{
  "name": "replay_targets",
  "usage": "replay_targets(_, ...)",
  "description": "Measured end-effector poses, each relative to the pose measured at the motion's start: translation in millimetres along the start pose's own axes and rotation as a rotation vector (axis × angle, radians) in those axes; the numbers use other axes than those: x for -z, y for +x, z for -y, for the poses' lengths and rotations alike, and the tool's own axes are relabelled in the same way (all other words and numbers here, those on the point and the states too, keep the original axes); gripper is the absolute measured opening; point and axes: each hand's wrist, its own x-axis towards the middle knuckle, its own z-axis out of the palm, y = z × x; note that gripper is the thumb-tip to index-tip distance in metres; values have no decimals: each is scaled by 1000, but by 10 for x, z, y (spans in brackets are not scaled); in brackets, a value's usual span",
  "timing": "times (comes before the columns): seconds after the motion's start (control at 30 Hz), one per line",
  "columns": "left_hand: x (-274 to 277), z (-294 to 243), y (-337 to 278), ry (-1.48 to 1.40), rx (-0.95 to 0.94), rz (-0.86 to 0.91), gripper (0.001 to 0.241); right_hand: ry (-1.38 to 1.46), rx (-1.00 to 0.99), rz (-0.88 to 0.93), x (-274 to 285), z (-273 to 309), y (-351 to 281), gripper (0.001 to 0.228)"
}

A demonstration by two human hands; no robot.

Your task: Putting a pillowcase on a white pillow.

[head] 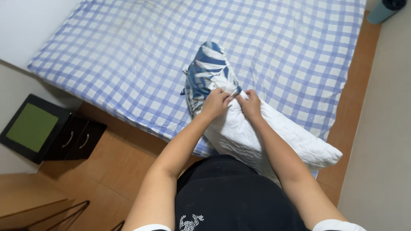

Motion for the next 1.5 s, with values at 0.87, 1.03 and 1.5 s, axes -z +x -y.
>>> replay_targets(0.87,-1271,1439,440,-366,71,468,17,-24,54,-132,-609,-1234,-365,46)
replay_targets(1.03,-1395,1103,254,-568,97,813,18,64,-184,-7,-943,-1393,-327,59)
replay_targets(1.5,-700,1676,-370,-620,428,-8,17,519,-1058,351,-1704,-1313,-965,62)
